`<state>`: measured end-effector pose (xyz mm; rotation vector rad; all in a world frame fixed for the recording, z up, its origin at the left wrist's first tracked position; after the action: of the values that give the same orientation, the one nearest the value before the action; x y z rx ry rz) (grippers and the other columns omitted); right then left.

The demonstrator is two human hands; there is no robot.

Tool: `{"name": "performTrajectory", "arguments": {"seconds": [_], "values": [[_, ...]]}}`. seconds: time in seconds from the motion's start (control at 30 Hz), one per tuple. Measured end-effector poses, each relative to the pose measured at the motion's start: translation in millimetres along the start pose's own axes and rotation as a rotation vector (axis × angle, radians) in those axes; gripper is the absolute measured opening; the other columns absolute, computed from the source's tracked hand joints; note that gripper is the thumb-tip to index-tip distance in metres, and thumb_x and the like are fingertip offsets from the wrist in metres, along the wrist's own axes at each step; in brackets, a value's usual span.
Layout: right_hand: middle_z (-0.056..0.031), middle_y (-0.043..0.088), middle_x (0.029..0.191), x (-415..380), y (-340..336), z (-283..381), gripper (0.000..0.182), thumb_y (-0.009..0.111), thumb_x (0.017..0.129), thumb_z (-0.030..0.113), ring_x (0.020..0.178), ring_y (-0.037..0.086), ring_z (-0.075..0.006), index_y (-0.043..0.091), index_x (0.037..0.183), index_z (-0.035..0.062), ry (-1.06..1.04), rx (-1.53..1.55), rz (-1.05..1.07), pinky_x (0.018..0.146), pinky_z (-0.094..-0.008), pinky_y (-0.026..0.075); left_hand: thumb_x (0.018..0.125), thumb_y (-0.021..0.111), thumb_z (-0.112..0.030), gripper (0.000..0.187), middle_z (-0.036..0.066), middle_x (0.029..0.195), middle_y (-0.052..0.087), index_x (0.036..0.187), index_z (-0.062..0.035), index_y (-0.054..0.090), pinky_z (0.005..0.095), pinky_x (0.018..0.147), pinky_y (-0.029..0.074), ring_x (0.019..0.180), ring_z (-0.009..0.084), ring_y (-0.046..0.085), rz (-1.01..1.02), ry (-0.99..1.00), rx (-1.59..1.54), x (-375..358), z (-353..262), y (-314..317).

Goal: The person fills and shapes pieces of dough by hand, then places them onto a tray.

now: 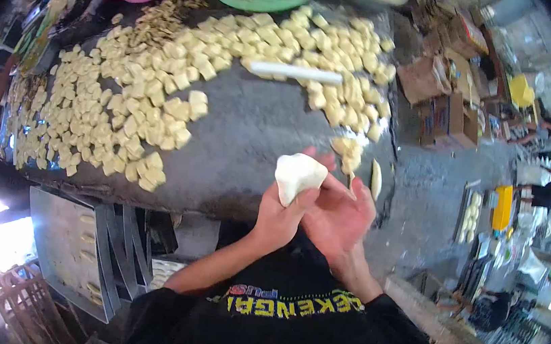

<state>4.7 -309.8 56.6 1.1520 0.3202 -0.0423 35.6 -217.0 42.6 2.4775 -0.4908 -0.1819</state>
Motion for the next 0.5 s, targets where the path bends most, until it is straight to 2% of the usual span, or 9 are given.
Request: {"name": "performTrajectory", "arguments": {"seconds": [0.03,0.07,0.1,0.17,0.2,0.27,0.4,0.43,0.5], "values": [[-0.0179,0.052,0.139,20.6,22.2,4.0,0.082,0.044,0.092,0.06,0.131,0.047,-0.0329,0.048,0.134,-0.01,0.006,-0.018,0.015,0.114,-0.0422,0.03,0.09,0.074,-0.026,0.086,0.019,0.145,0.046,0.152,0.0033,0.021,0.0438,0.113,0.035,0.133,0.0276,0.048,-0.01,0.07,-0.015,7.5,-16.2,-6.7],[-0.0174,0.053,0.139,44.2,52.2,15.9,0.075,0.044,0.095,0.053,0.13,0.047,-0.0313,0.048,0.135,-0.0102,-0.061,0.043,0.092,0.114,-0.0411,0.03,0.088,0.074,-0.032,0.099,0.017,0.154,0.033,0.155,0.0013,0.009,0.0429,0.114,0.032,0.138,0.0272,0.041,0.071,0.244,0.322,12.6,-32.0,-27.6],[-0.0169,0.053,0.139,73.4,75.9,26.0,0.068,0.045,0.098,0.047,0.13,0.048,-0.0298,0.047,0.135,-0.0104,-0.129,0.107,0.167,0.114,-0.0401,0.03,0.086,0.074,-0.035,0.099,0.016,0.154,0.033,0.155,0.0006,0.011,0.0415,0.113,0.032,0.135,0.0266,0.044,0.005,0.338,0.293,20.7,-60.9,-33.0],[-0.0147,0.056,0.135,165.5,108.0,60.1,0.053,0.05,0.101,0.031,0.125,0.052,-0.0226,0.046,0.136,-0.0082,-0.616,-0.461,0.221,0.108,-0.0354,0.037,0.09,0.069,-0.025,0.079,0.015,0.146,0.042,0.151,0.0015,0.025,0.0386,0.11,0.036,0.127,0.0249,0.051,-0.027,0.218,0.281,24.0,-87.5,-69.8],[-0.0097,0.064,0.121,230.3,109.2,79.5,0.037,0.054,0.101,0.02,0.115,0.057,-0.0159,0.056,0.127,-0.0051,-0.954,-1.154,-0.099,0.1,-0.0308,0.044,0.09,0.069,-0.025,0.079,0.015,0.146,0.042,0.151,0.0015,0.025,0.0386,0.11,0.036,0.127,0.0249,0.051,-0.028,0.228,0.272,23.0,-97.6,-88.8],[-0.0174,0.069,0.112,314.0,163.9,81.4,0.045,0.056,0.1,0.035,0.111,0.061,-0.0182,0.065,0.117,-0.0061,-0.653,-1.442,-0.129,0.099,-0.03,0.045,0.088,0.061,0.001,0.051,0.013,0.134,0.052,0.137,-0.0005,0.045,0.0347,0.102,0.041,0.12,0.0208,0.055,-0.124,0.018,0.272,19.8,-102.4,-125.7],[-0.0234,0.054,0.14,514.6,127.9,74.3,0.067,0.04,0.1,0.054,0.131,0.052,-0.0302,0.057,0.133,-0.0021,-0.18,-2.283,-0.175,0.108,-0.0378,0.038,0.091,0.055,0.005,0.032,0.01,0.12,0.06,0.123,0.0003,0.056,0.0324,0.098,0.044,0.112,0.0195,0.059,-0.235,-0.023,0.355,11.1,-112.1,-171.3],[-0.0234,0.054,0.14,530.6,115.9,62.5,0.067,0.04,0.1,0.054,0.131,0.052,-0.0302,0.057,0.133,-0.0021,-0.181,-2.29,-0.165,0.108,-0.0378,0.038,0.091,0.056,0.004,0.03,0.01,0.117,0.062,0.121,0.0004,0.057,0.0325,0.097,0.045,0.11,0.0195,0.06,-0.251,-0.057,0.358,8.5,-114.1,-179.3],[-0.0224,0.043,0.151,550.0,107.4,34.0,0.071,0.04,0.1,0.056,0.139,0.042,-0.0319,0.047,0.142,-0.0008,-0.054,-1.783,-0.045,0.111,-0.0432,0.036,0.092,0.056,0.003,0.027,0.01,0.114,0.063,0.119,0.0005,0.059,0.0326,0.096,0.046,0.108,0.0194,0.061,-0.278,-0.088,0.356,3.8,-116.0,-194.2]]}}
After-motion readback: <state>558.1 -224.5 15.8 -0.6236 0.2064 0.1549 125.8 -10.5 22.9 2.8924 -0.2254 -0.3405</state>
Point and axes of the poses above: each hand's wrist, its own x-axis towards the middle knuckle, its own y-axis out of the palm, z = x × y, the point moved 4 cm from there along x, towards the middle knuckle
